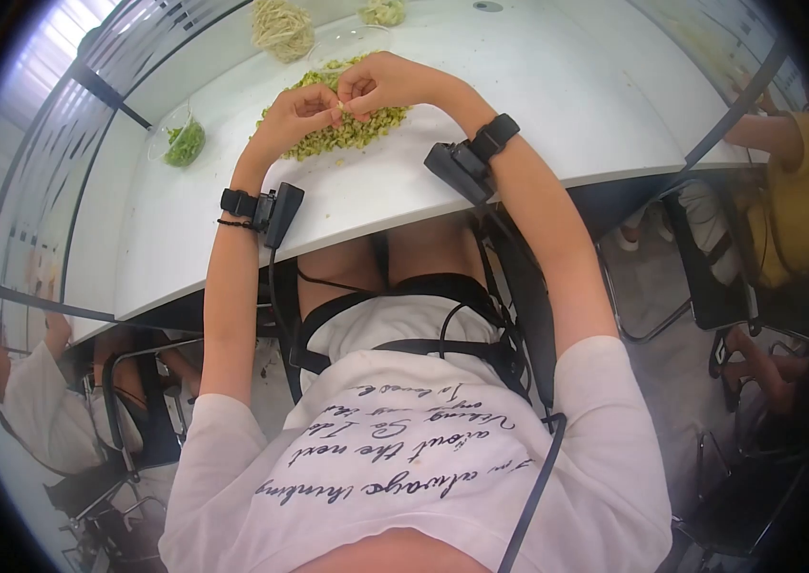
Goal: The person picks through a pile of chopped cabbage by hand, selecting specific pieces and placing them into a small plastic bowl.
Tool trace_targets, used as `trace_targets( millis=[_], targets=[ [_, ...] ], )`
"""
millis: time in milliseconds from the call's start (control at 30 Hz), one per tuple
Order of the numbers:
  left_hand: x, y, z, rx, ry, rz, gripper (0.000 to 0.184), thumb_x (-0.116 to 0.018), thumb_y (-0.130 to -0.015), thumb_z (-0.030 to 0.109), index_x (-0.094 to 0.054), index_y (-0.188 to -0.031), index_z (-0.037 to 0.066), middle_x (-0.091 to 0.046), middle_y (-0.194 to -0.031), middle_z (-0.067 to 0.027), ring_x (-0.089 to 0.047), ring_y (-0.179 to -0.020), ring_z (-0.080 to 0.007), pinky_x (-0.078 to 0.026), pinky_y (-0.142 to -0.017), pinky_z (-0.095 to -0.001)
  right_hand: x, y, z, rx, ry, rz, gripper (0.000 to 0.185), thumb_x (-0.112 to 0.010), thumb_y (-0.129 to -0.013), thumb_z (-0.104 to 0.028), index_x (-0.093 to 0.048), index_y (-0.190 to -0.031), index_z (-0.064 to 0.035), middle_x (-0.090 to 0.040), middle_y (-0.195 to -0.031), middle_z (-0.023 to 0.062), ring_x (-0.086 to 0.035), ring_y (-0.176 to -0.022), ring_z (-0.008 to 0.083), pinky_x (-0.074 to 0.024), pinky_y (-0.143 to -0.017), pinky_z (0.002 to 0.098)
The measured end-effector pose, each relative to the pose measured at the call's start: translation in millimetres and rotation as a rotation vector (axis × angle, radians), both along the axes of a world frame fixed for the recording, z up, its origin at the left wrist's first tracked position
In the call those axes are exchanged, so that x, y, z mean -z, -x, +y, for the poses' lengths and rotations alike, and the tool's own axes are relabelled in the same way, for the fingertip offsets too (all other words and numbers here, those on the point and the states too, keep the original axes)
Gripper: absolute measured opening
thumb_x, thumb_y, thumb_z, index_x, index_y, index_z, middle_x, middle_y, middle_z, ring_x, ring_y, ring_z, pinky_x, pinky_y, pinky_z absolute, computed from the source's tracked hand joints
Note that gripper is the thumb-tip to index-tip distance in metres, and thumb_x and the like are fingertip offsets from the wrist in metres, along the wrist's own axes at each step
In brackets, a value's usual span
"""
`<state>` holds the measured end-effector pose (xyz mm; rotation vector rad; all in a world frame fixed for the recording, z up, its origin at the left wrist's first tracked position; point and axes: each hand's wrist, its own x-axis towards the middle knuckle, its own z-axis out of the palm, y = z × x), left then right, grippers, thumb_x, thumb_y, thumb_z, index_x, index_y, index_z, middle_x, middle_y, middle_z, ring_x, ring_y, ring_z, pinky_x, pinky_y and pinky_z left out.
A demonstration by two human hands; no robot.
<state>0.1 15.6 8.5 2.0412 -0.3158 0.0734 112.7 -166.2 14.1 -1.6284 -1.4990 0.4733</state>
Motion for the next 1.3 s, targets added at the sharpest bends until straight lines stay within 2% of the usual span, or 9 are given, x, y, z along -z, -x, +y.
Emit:
trace_targets(
  millis=[133, 233, 533, 767, 1067, 1300],
  targets=[
    [0.9, -0.1, 0.4, 0.023, -0.007, -0.003, 0.011, -0.062, -0.086, 0.015, -0.060, -0.086, 0.004, -0.061, -0.078, -0.0010, -0.057, -0.076, -0.0092, -0.045, -0.071, -0.0232, 2.2, -2.3, 0.1, -0.047, 0.004, 0.023, 0.010, -0.058, -0.079, -0.013, -0.061, -0.078, -0.0039, -0.062, -0.066, 0.0031, -0.059, -0.063, 0.0083, -0.0467, -0.060, 0.0220],
    [-0.1, 0.9, 0.2, 0.026, -0.021, 0.002, 0.011, -0.061, -0.086, 0.014, -0.060, -0.086, 0.004, -0.061, -0.078, -0.0010, -0.057, -0.076, -0.0090, -0.045, -0.071, -0.0231, -0.1, -3.4, -0.7, -0.076, 0.056, 0.024, 0.003, -0.057, -0.081, -0.005, -0.057, -0.081, -0.0019, -0.058, -0.071, 0.0018, -0.058, -0.067, 0.0097, -0.0476, -0.063, 0.0234],
    [-0.9, 1.8, 0.0, 0.029, -0.019, 0.024, 0.011, -0.061, -0.085, 0.014, -0.059, -0.084, 0.004, -0.061, -0.077, -0.0008, -0.057, -0.076, -0.0085, -0.045, -0.070, -0.0228, -2.6, -0.2, -2.3, -0.074, 0.075, 0.007, 0.010, -0.058, -0.086, -0.012, -0.058, -0.082, -0.0028, -0.060, -0.069, 0.0024, -0.058, -0.065, 0.0088, -0.0473, -0.064, 0.0227],
    [-3.0, 3.2, -0.2, 0.062, -0.036, 0.040, 0.007, -0.060, -0.083, 0.011, -0.059, -0.083, 0.004, -0.061, -0.078, -0.0008, -0.057, -0.077, -0.0083, -0.045, -0.072, -0.0225, -3.2, 0.0, -3.7, -0.083, 0.086, 0.033, 0.007, -0.059, -0.080, -0.010, -0.059, -0.081, -0.0029, -0.061, -0.070, 0.0022, -0.059, -0.066, 0.0088, -0.0476, -0.064, 0.0230],
    [-5.4, 5.2, -0.6, 0.067, -0.031, 0.068, 0.011, -0.062, -0.084, 0.014, -0.059, -0.083, 0.004, -0.061, -0.079, -0.0005, -0.057, -0.078, -0.0087, -0.045, -0.073, -0.0229, -8.1, 1.9, -6.6, -0.104, 0.131, 0.050, 0.009, -0.056, -0.082, -0.011, -0.059, -0.083, -0.0023, -0.061, -0.071, 0.0028, -0.059, -0.069, 0.0097, -0.0475, -0.067, 0.0231],
    [-6.1, 5.3, -1.7, 0.027, -0.033, 0.055, 0.013, -0.063, -0.084, 0.017, -0.061, -0.087, 0.004, -0.063, -0.080, -0.0007, -0.058, -0.078, -0.0083, -0.046, -0.071, -0.0224, -4.9, 0.8, -4.0, -0.068, 0.115, 0.093, 0.011, -0.055, -0.085, -0.010, -0.060, -0.087, 0.0001, -0.064, -0.076, 0.0064, -0.062, -0.072, 0.0126, -0.0499, -0.069, 0.0254]
  ],
)
